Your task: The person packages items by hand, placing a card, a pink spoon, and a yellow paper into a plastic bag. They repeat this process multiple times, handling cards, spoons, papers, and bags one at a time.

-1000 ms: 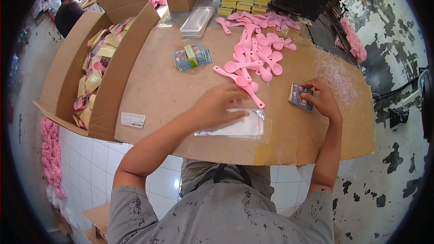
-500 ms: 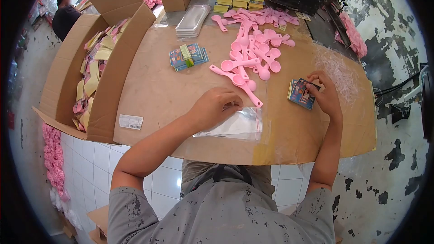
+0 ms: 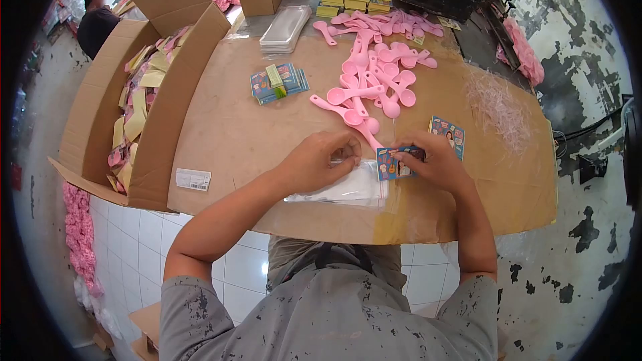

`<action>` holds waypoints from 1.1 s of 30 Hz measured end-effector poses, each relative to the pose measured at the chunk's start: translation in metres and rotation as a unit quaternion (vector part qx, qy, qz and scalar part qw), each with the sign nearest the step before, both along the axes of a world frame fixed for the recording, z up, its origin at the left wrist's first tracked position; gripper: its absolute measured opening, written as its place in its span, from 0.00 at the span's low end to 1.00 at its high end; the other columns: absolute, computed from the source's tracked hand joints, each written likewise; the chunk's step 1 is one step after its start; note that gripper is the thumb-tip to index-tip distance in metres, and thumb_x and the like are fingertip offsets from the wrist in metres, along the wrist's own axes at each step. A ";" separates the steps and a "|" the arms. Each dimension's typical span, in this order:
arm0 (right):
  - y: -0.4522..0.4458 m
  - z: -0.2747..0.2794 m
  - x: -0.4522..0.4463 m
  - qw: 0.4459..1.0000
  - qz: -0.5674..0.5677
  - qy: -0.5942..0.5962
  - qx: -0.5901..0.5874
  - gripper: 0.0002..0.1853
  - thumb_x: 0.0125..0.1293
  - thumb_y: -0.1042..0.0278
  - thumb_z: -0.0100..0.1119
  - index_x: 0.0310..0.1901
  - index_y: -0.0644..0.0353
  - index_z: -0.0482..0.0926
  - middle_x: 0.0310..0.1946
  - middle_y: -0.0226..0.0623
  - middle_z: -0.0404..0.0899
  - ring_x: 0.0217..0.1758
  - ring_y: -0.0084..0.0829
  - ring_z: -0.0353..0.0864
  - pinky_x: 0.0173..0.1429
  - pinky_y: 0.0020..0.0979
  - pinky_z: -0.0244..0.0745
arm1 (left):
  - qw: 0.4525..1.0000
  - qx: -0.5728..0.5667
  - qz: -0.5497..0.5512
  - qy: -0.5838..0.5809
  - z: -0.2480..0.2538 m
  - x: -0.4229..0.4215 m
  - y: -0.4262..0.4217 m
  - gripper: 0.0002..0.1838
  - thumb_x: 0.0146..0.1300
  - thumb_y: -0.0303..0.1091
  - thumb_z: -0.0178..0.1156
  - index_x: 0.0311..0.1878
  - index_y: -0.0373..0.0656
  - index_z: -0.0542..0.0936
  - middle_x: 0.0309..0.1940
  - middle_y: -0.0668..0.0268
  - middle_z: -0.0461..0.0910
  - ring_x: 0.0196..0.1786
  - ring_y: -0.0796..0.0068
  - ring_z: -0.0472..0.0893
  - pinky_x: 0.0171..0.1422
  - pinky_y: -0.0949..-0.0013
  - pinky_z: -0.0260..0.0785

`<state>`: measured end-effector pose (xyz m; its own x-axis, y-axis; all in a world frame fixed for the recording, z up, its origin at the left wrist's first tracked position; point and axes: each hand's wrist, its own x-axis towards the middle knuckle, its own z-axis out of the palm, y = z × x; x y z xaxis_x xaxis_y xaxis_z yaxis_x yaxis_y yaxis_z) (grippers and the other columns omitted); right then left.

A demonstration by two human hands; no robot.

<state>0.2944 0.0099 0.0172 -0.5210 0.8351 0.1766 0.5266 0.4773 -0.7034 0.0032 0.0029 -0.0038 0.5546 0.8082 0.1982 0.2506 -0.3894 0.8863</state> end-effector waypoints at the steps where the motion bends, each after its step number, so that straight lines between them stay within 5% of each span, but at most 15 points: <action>1: -0.001 -0.001 -0.002 0.999 0.006 -0.026 0.035 0.10 0.67 0.73 0.70 0.48 0.64 0.86 0.41 0.38 0.88 0.37 0.29 0.88 0.43 0.32 0.82 | 1.000 0.017 0.004 -0.002 0.001 0.000 0.000 0.08 0.65 0.23 0.67 0.45 0.37 0.80 0.37 0.62 0.85 0.42 0.70 0.87 0.48 0.66 0.79; 5: 0.000 -0.008 -0.005 0.987 0.033 -0.064 0.146 0.09 0.65 0.73 0.71 0.47 0.61 0.87 0.39 0.41 0.87 0.35 0.39 0.87 0.41 0.34 0.81 | 0.999 0.037 0.010 -0.030 -0.002 0.000 0.001 0.09 0.65 0.25 0.66 0.47 0.39 0.79 0.38 0.61 0.85 0.42 0.68 0.87 0.49 0.63 0.79; 14: -0.006 0.016 0.001 0.993 -0.086 0.078 -0.009 0.11 0.68 0.72 0.73 0.50 0.64 0.86 0.36 0.28 0.86 0.35 0.15 0.80 0.38 0.25 0.76 | 0.963 -0.187 -0.016 -0.194 -0.002 -0.001 0.003 0.21 0.70 0.23 0.68 0.62 0.36 0.73 0.40 0.61 0.87 0.47 0.75 0.87 0.52 0.69 0.78; 18: -0.013 0.018 -0.013 0.968 -0.135 0.210 -0.009 0.11 0.67 0.74 0.72 0.50 0.65 0.86 0.39 0.30 0.87 0.38 0.15 0.81 0.41 0.23 0.77 | 0.949 -0.212 -0.001 -0.234 0.002 0.004 0.001 0.21 0.70 0.23 0.68 0.62 0.35 0.73 0.41 0.61 0.88 0.46 0.77 0.87 0.51 0.71 0.79; 20: -0.015 0.021 -0.018 0.967 -0.125 0.220 -0.003 0.11 0.68 0.74 0.72 0.50 0.65 0.86 0.39 0.30 0.87 0.39 0.15 0.82 0.43 0.22 0.78 | 0.950 -0.203 0.008 -0.238 0.004 0.005 0.000 0.20 0.70 0.23 0.68 0.62 0.35 0.73 0.41 0.61 0.88 0.45 0.77 0.87 0.51 0.71 0.80; 26: -0.019 0.046 -0.024 0.996 -0.028 -0.002 0.090 0.10 0.67 0.75 0.72 0.48 0.65 0.86 0.41 0.33 0.87 0.42 0.18 0.83 0.45 0.24 0.79 | 0.966 -0.150 0.002 -0.211 0.005 0.004 -0.003 0.20 0.72 0.23 0.65 0.62 0.31 0.72 0.45 0.60 0.88 0.48 0.78 0.87 0.53 0.70 0.82; 29: -0.013 0.036 -0.029 0.979 -0.100 0.149 0.094 0.09 0.66 0.76 0.73 0.46 0.64 0.86 0.41 0.34 0.85 0.42 0.20 0.84 0.45 0.24 0.79 | 0.966 -0.148 -0.004 -0.214 0.009 0.004 -0.006 0.21 0.72 0.23 0.66 0.63 0.31 0.72 0.45 0.60 0.88 0.47 0.78 0.87 0.53 0.70 0.81; 33: -0.013 0.032 -0.031 0.976 -0.093 0.177 0.090 0.09 0.64 0.76 0.73 0.46 0.63 0.87 0.41 0.34 0.85 0.43 0.23 0.85 0.46 0.25 0.79 | 0.964 -0.144 0.018 -0.223 0.008 0.003 -0.005 0.22 0.72 0.23 0.66 0.64 0.31 0.72 0.44 0.60 0.88 0.47 0.78 0.87 0.54 0.70 0.81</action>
